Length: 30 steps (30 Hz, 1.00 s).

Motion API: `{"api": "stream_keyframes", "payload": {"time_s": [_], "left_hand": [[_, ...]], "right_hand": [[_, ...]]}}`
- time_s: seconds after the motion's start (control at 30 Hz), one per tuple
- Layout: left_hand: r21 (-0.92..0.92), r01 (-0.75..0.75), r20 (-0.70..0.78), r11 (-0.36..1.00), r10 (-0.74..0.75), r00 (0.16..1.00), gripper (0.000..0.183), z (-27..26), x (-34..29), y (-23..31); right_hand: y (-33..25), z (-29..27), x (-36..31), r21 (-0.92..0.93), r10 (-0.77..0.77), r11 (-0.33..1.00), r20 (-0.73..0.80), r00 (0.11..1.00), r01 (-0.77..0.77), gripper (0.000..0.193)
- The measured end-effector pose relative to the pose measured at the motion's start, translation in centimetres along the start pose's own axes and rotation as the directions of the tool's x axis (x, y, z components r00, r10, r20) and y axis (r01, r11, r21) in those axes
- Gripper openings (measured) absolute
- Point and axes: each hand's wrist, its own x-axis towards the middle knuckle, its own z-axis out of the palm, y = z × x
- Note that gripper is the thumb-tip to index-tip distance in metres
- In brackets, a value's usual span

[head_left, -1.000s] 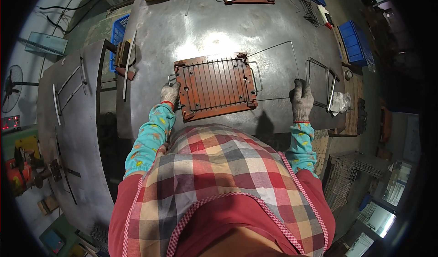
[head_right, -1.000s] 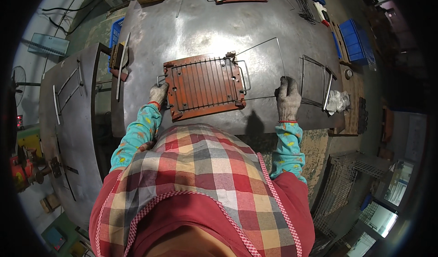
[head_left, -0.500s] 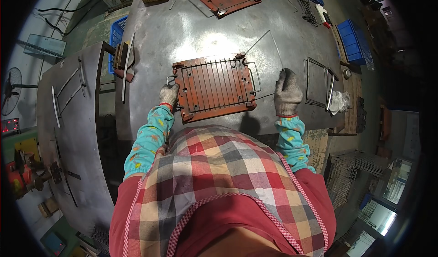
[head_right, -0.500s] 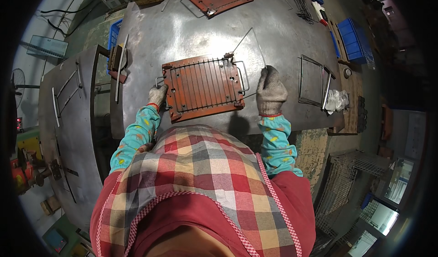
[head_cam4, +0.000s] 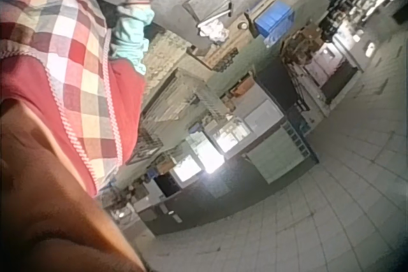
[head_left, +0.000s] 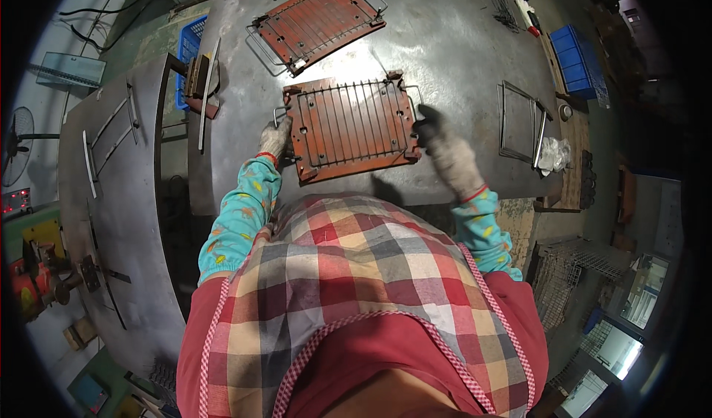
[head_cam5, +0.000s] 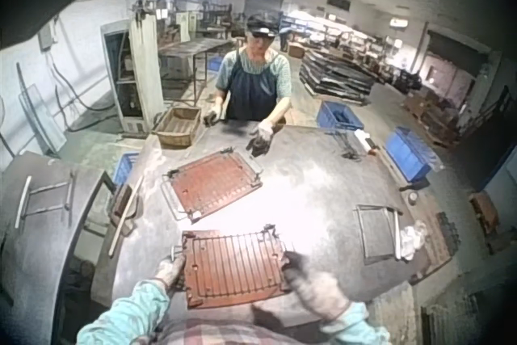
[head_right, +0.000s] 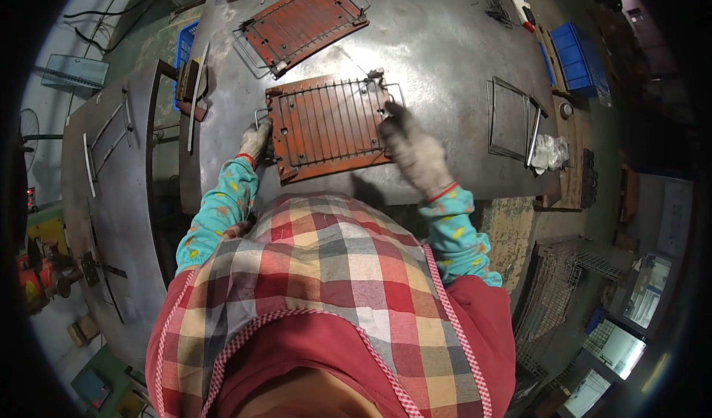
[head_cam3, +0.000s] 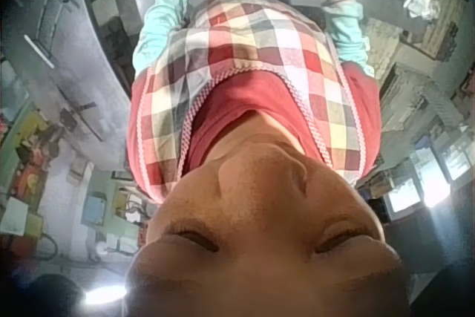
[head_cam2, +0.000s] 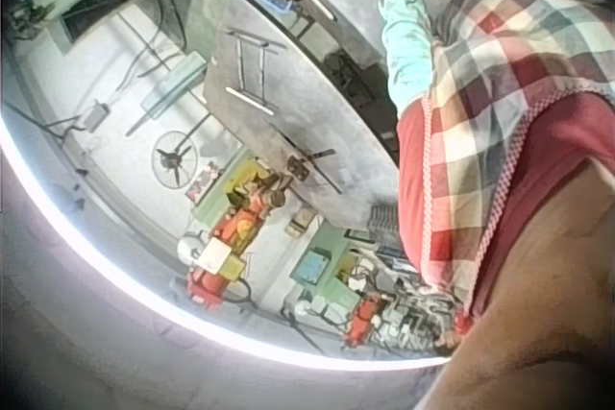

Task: The person is assembling and welding metal frames using a specialized jig and machine.

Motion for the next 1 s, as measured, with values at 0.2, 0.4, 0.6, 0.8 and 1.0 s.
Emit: {"api": "stream_keyframes", "payload": {"time_s": [0.2, 0.4, 0.6, 0.8, 1.0], "left_hand": [[-0.447, 0.086, 0.035, 0.89, -0.079, 0.996, 0.034, -0.6, -0.8, -3.2], [-0.592, 0.232, 0.198, 0.772, -0.139, 0.97, 0.029, -3.4, -2.9, -6.4], [-0.528, 0.19, 0.129, 0.828, -0.144, 0.981, 0.038, -3.6, -5.6, -9.0], [-0.392, 0.106, 0.153, 0.914, -0.049, 0.987, 0.039, -4.3, -7.3, -5.7], [-0.378, 0.116, 0.364, 0.919, 0.032, 0.931, 0.045, -0.7, -6.9, 0.8]], "right_hand": [[4.3, -3.6, 1.2, 0.426, 0.006, 0.898, -0.257, 0.966, 0.108, 0.052], [4.3, -0.3, 3.0, 0.462, 0.163, 0.886, -0.226, 0.96, -0.042, 0.041], [4.9, 8.6, 6.8, 0.169, 0.099, 0.981, -0.022, 0.995, -0.094, 0.041], [8.3, 9.1, 8.6, -0.15, 0.118, 0.978, -0.156, 0.981, -0.142, 0.043], [8.8, 7.6, 8.3, -0.048, 0.115, 0.991, -0.143, 0.983, -0.123, 0.041]]}}
